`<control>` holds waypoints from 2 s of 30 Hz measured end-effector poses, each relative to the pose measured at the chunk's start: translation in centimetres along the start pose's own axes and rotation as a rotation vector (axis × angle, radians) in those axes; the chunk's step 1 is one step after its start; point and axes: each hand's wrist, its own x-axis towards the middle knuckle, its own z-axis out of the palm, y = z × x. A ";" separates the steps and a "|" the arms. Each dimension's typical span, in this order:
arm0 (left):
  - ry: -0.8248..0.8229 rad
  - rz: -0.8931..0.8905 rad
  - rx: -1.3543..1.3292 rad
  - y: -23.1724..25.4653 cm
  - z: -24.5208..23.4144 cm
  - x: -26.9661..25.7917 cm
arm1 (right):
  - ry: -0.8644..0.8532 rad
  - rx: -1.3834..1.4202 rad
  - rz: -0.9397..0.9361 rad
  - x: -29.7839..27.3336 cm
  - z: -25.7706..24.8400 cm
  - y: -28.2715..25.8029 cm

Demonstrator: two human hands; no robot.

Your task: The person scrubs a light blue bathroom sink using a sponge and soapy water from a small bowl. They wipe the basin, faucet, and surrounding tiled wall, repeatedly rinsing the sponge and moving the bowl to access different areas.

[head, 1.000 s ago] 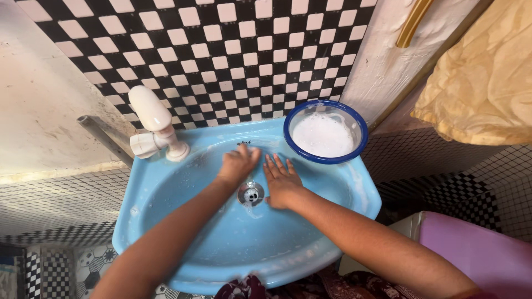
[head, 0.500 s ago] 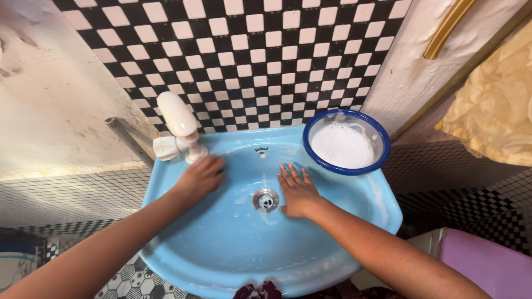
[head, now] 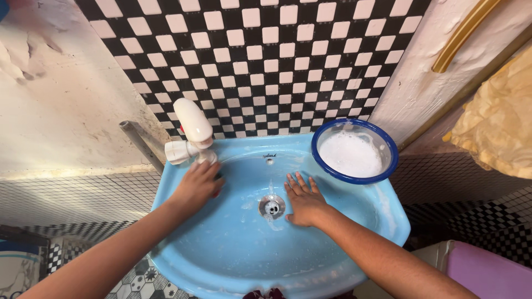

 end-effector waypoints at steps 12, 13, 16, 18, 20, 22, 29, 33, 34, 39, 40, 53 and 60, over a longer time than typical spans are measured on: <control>0.356 -0.039 -0.015 -0.7 0.6 1.2 | -0.002 0.025 0.036 -0.6 -0.4 0.7; 0.319 -0.042 -0.013 -0.9 0.5 0.4 | 0.001 0.022 0.034 -0.5 -0.3 0.7; 0.229 -0.013 -0.014 0.4 0.7 2.4 | 0.007 0.017 0.029 -0.4 -0.2 0.7; 0.177 0.039 -0.058 2.6 1.0 7.0 | 0.006 0.022 0.023 -0.4 -0.2 0.6; 0.176 0.072 -0.067 3.4 1.0 8.3 | 0.003 0.022 0.032 -0.4 -0.1 0.3; 0.247 0.102 -0.014 3.5 1.0 8.1 | -0.003 0.022 0.043 -0.4 -0.1 0.7; 0.231 0.001 0.071 3.0 0.8 5.3 | -0.006 0.028 0.028 -0.3 0.2 0.8; 0.165 0.043 0.152 4.5 1.1 7.9 | -0.027 0.019 0.031 -0.3 0.2 0.6; 0.130 -0.002 0.101 4.5 1.1 7.8 | -0.029 0.019 0.031 -0.4 0.3 0.7; 0.229 -0.124 0.055 1.8 0.6 2.9 | -0.029 0.021 0.023 0.0 0.2 0.8; 0.200 -0.106 0.029 1.9 0.8 3.1 | -0.031 0.024 0.026 -0.1 0.3 0.8; -0.160 -0.351 0.040 1.2 -0.1 -4.3 | -0.046 0.008 -0.003 0.3 0.3 0.5; 0.255 -0.024 -0.010 1.1 -0.7 3.8 | -0.025 0.013 -0.040 0.3 0.4 -0.3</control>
